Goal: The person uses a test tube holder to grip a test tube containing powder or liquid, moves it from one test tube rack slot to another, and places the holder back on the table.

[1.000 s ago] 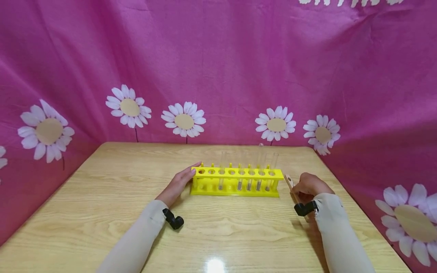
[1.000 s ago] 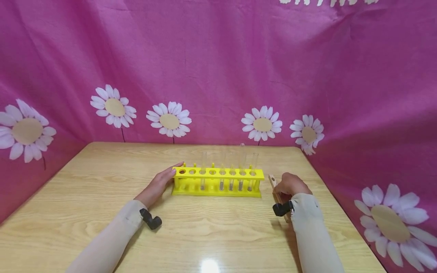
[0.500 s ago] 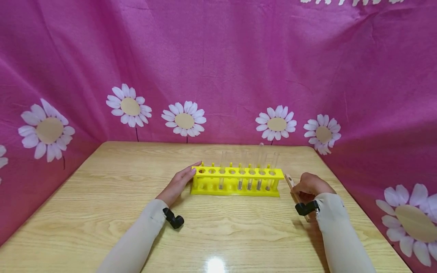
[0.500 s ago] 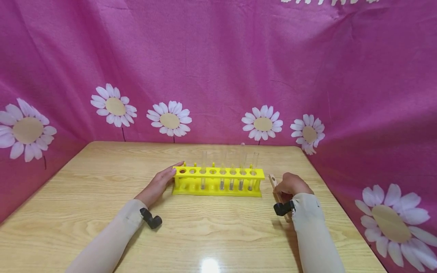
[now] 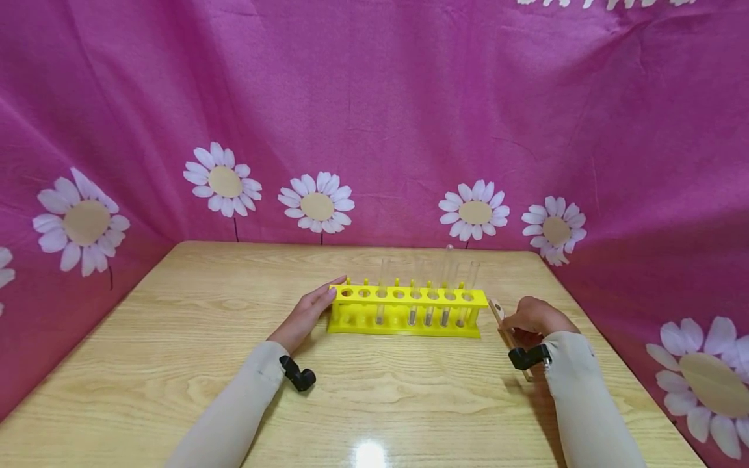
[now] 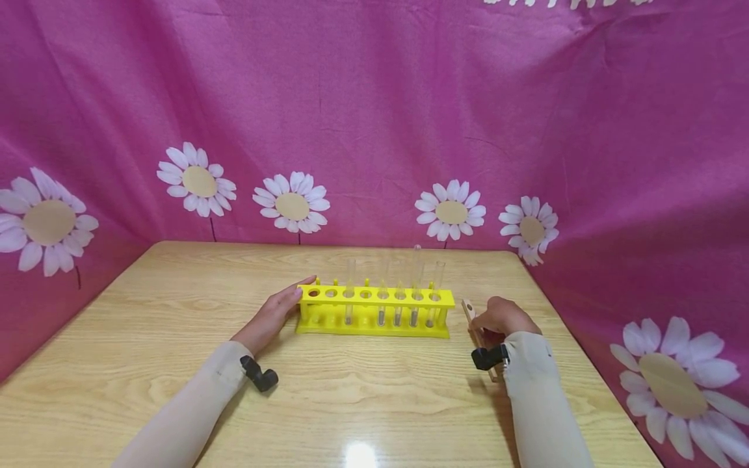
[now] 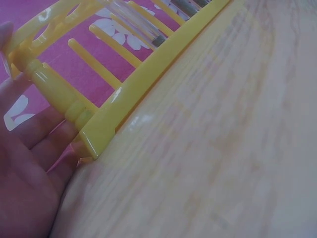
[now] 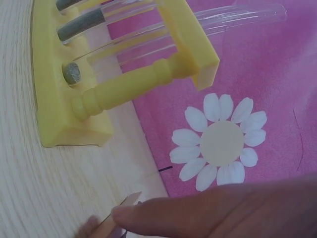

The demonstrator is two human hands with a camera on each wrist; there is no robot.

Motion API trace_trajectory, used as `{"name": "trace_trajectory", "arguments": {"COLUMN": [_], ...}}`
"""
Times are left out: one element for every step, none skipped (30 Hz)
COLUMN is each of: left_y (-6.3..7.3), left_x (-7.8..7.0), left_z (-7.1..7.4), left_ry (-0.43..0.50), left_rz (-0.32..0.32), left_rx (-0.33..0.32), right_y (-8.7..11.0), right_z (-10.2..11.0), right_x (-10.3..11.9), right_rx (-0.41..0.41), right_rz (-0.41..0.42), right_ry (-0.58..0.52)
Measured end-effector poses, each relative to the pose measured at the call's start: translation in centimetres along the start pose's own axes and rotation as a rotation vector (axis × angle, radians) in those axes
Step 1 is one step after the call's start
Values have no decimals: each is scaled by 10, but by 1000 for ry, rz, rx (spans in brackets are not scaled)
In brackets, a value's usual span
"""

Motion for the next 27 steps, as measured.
{"name": "trace_trajectory", "arguments": {"left_y": [0, 0, 0, 0, 0, 0, 1, 1, 1, 1, 2, 2, 3, 3, 3, 2, 2, 2, 2, 2, 2, 2, 2, 3, 4, 6, 7], "left_x": [0, 0, 0, 0, 0, 0, 0, 1, 1, 1, 1, 1, 0, 0, 0, -1, -1, -2, -2, -2, -2, -2, -3, -5, -6, -9, -12], "left_z": [0, 0, 0, 0, 0, 0, 0, 1, 1, 1, 1, 1, 1, 1, 1, 1, 2, 2, 2, 2, 3, 3, 3, 3, 3, 3, 4], "left_ry": [2, 4, 6, 8, 10, 12, 14, 14, 14, 14, 13, 11, 9, 8, 10, 13, 18, 22, 28, 37, 49, 61, 67, 69, 74, 78, 75], "left_rz": [1, 3, 5, 5, 5, 7, 4, 5, 5, 5, 5, 4, 2, 3, 0, -2, -4, -6, -8, -10, -11, -10, -14, -16, -17, -18, -18], "left_rx": [-1, -1, -1, -2, -2, -3, -2, -5, -6, -7, -7, -6, -3, -2, 1, 4, 6, 8, 7, 7, 6, 7, 8, 5, 4, 2, -4], "right_y": [1, 1, 2, 2, 3, 4, 5, 5, 6, 7, 8, 9, 10, 11, 11, 12, 13, 14, 14, 15, 16, 18, 19, 20, 21, 23, 24], "right_z": [0, 1, 1, 2, 2, 3, 4, 4, 5, 6, 8, 9, 10, 12, 13, 15, 17, 19, 21, 23, 24, 26, 27, 28, 28, 29, 30], "right_x": [0, 0, 0, 0, 1, 2, 2, 3, 4, 4, 5, 6, 7, 8, 9, 10, 12, 14, 17, 19, 22, 25, 28, 31, 35, 39, 43], "right_rx": [-2, -5, -5, -5, -6, -9, -15, -21, -26, -34, -43, -52, -59, -65, -72, -81, -91, -102, -111, -121, -129, -137, -142, -146, -152, -160, -172], "right_rz": [-3, -7, -8, -8, -6, 2, 6, 11, 17, 22, 26, 28, 26, 23, 20, 19, 19, 20, 31, 41, 55, 69, 90, 105, 120, 130, 144], "right_ry": [-4, -8, -9, -21, -27, -34, -50, -59, -69, -79, -78, -82, -81, -76, -73, -61, -48, -41, -28, -13, 4, 24, 46, 69, 91, 107, 122]}}
Point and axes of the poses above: each hand's wrist, its own y-axis away from the middle knuckle, its own z-axis out of the back of the hand, x = y × z, the point moved 7 cm from there along -y, towards the middle knuckle, and after that the axes turned 14 degrees about z, right-handed, at the moved point
